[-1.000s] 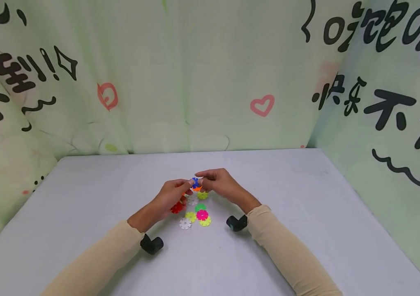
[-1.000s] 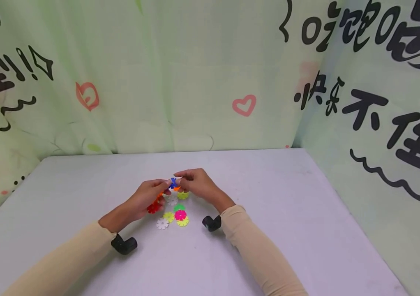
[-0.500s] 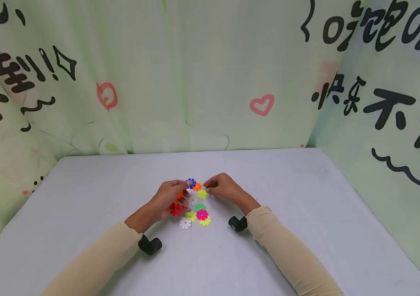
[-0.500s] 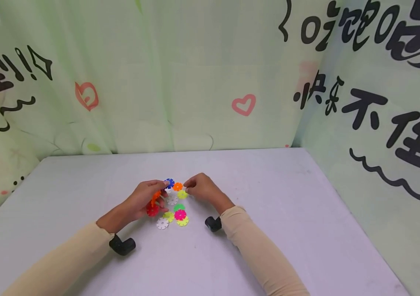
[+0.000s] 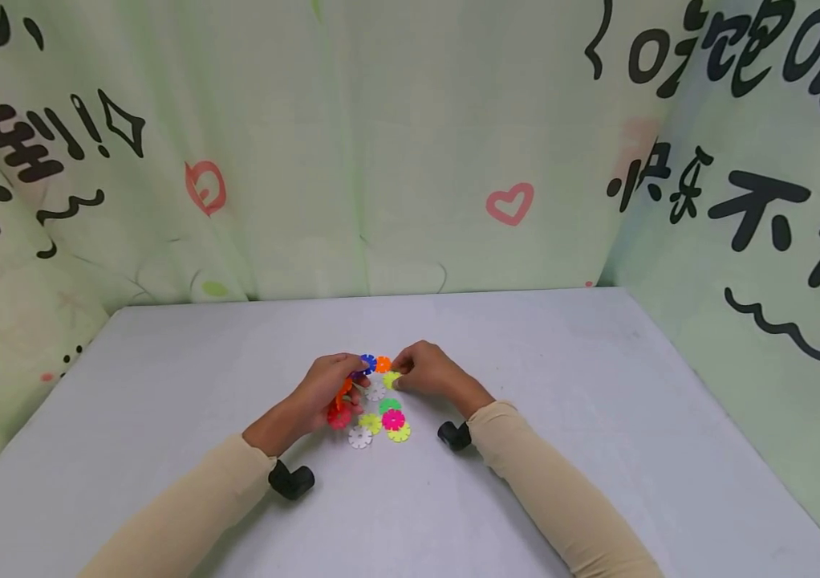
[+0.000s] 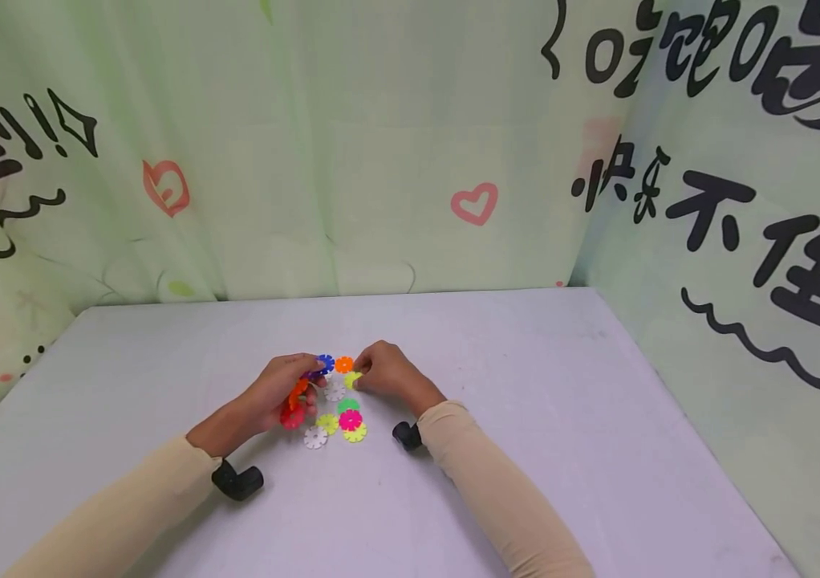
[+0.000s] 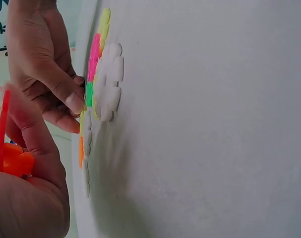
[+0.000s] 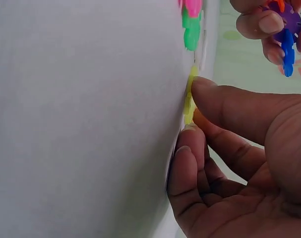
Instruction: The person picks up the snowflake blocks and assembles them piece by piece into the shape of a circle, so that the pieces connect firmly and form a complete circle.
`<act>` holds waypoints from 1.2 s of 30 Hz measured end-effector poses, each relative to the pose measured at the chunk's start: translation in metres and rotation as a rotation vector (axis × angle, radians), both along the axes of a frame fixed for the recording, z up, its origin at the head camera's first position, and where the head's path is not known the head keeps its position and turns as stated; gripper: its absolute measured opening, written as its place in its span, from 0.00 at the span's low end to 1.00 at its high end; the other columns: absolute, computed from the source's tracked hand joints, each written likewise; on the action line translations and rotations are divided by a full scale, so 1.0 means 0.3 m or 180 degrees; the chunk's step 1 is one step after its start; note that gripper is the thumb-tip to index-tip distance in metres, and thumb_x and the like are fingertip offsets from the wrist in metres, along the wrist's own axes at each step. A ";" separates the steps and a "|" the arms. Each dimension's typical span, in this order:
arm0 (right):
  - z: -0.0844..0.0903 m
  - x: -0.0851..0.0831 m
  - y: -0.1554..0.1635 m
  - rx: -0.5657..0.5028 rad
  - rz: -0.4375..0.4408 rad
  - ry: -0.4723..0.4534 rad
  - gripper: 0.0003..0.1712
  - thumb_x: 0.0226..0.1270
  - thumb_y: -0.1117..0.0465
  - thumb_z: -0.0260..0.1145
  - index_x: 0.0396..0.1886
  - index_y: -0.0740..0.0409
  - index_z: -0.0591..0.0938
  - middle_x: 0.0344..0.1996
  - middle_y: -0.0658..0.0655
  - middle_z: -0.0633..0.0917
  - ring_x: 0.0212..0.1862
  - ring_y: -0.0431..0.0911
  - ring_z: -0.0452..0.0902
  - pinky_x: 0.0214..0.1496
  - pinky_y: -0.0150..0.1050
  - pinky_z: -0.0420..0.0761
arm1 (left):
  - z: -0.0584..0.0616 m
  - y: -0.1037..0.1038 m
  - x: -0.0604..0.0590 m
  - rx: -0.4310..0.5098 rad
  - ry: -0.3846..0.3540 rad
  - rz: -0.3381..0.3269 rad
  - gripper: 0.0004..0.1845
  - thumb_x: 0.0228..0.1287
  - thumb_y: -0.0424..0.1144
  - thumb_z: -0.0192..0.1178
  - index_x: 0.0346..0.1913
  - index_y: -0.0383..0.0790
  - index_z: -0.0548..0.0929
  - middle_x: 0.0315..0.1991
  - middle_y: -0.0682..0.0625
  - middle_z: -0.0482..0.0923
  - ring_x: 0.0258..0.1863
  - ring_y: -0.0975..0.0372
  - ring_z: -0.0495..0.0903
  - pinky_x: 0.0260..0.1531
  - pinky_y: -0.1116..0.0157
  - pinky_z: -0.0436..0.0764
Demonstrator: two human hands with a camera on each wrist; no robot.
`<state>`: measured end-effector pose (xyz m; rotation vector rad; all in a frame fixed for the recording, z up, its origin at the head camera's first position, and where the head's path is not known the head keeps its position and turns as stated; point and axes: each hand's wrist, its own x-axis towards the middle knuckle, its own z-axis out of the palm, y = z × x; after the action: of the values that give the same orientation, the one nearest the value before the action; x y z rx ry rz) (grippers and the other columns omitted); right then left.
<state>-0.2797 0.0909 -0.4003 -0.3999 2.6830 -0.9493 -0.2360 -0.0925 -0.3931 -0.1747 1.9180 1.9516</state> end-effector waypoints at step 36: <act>0.014 0.017 0.035 -0.1307 0.0154 0.0220 0.08 0.55 0.66 0.63 0.37 0.59 0.80 0.25 0.56 0.79 0.29 0.51 0.78 0.32 0.41 0.77 | -0.015 -0.007 -0.013 -0.0026 -0.0042 -0.0073 0.16 0.63 0.45 0.50 0.47 0.37 0.72 0.29 0.46 0.72 0.13 0.63 0.62 0.11 0.71 0.64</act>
<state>-0.2747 0.1014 -0.3960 -0.5855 2.5133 -1.4993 -0.2400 -0.0947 -0.3976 -0.1670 1.9116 1.9234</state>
